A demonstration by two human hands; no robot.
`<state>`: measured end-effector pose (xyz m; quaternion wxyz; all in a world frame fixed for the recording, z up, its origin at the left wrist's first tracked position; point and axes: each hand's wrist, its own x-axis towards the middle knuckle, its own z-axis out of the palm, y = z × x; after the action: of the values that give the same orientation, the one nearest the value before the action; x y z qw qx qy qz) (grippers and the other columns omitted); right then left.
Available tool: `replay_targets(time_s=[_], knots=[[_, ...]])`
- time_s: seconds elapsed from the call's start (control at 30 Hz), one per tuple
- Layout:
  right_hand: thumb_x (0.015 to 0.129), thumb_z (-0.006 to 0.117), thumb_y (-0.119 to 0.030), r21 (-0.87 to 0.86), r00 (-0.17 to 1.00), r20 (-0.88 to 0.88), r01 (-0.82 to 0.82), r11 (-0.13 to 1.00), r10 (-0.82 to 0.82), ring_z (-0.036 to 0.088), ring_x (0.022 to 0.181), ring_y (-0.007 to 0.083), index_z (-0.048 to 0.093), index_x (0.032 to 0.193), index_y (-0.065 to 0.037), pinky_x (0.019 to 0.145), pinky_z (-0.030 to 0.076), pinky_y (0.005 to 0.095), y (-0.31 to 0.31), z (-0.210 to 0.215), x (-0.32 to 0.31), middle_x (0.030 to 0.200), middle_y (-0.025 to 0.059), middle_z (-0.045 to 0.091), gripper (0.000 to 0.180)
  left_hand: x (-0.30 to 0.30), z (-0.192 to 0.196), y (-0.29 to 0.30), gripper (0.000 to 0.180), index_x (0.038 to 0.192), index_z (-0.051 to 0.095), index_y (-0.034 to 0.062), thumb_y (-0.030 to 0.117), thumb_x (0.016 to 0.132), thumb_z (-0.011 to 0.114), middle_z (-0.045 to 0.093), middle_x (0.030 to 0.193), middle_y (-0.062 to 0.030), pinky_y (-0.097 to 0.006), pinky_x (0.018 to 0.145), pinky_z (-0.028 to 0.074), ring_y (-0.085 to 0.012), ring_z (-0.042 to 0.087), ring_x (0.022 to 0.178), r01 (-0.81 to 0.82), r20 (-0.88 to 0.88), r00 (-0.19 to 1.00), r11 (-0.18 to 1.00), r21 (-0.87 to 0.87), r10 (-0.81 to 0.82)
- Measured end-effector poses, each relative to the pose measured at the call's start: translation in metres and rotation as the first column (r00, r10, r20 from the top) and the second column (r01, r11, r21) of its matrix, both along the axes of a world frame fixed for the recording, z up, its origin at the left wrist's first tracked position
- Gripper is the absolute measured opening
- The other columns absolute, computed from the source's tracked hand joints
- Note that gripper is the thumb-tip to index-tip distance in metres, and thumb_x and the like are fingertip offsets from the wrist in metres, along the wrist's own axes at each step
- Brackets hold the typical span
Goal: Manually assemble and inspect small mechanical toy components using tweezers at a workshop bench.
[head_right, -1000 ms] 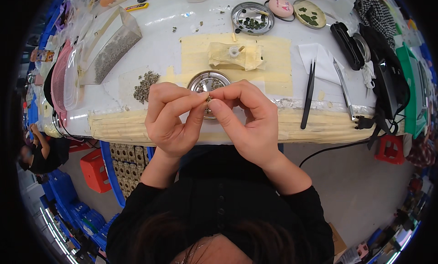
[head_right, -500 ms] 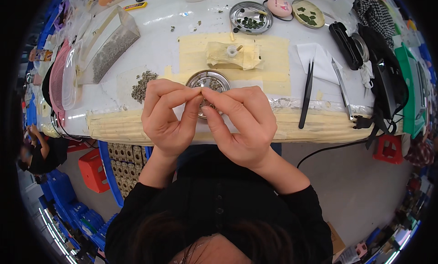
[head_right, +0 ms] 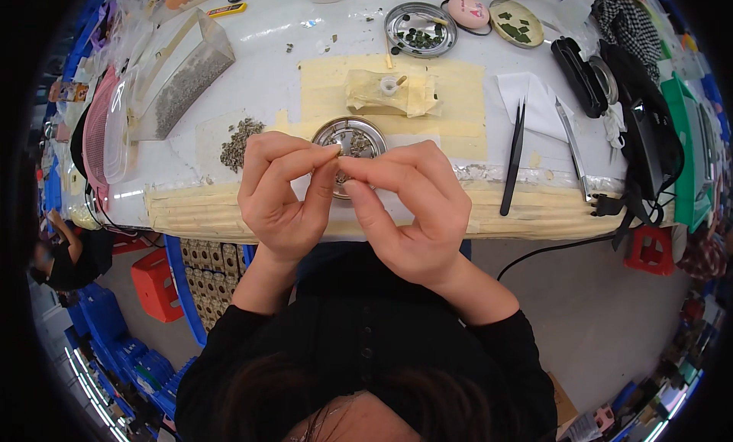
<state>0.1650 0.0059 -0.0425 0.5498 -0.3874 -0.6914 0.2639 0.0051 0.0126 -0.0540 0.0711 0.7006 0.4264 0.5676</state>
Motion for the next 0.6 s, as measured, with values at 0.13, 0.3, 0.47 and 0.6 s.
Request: replay_targets(time_s=[0.13,0.3,0.47,0.6], knots=[[0.074,0.074,0.005,0.099,0.994,0.091,0.053,0.994,-0.063,0.058,0.071,0.0181,0.073,0.099,-0.001,0.063,0.047,0.0270,0.001,-0.003,-0.005,0.084,0.0076,0.063,0.026,0.001,-0.003,0.000,0.025,0.091,0.072,0.0051,-0.003,0.068,0.078,0.063,0.084,-0.0037,-0.030,0.065,0.042,-0.0202,0.055,0.075,0.003,0.020,1.000,1.000,0.002,-0.003],[0.079,0.073,0.003,-0.195,0.981,-0.184,-0.101,0.976,0.065,0.057,0.072,0.0149,0.072,0.101,0.000,0.063,0.046,0.0249,0.001,-0.010,-0.005,0.084,0.0076,0.064,0.023,0.000,0.001,0.001,0.026,0.091,0.072,0.0055,-0.004,0.068,0.078,0.062,0.083,-0.0033,-0.030,0.065,0.042,-0.0200,0.056,0.074,0.043,0.022,0.999,0.999,0.020,-0.043],[0.080,0.072,0.002,-0.138,0.988,-0.151,-0.063,0.989,0.042,0.056,0.072,0.0140,0.072,0.102,0.001,0.062,0.045,0.0245,0.004,-0.007,0.000,0.083,0.0076,0.063,0.022,0.002,0.000,0.001,0.027,0.092,0.072,0.0052,-0.004,0.067,0.078,0.062,0.083,-0.0034,-0.030,0.065,0.043,-0.0201,0.056,0.074,0.031,-0.025,0.999,0.998,0.054,-0.030],[0.079,0.072,0.002,0.144,0.996,0.079,0.016,0.990,-0.028,0.056,0.071,0.0153,0.072,0.104,0.000,0.062,0.045,0.0250,0.003,-0.002,0.000,0.083,0.0076,0.063,0.025,0.002,0.000,0.001,0.027,0.091,0.071,0.0045,-0.005,0.067,0.078,0.062,0.083,-0.0037,-0.031,0.065,0.043,-0.0204,0.056,0.074,0.012,-0.016,1.000,1.000,0.024,-0.011]])
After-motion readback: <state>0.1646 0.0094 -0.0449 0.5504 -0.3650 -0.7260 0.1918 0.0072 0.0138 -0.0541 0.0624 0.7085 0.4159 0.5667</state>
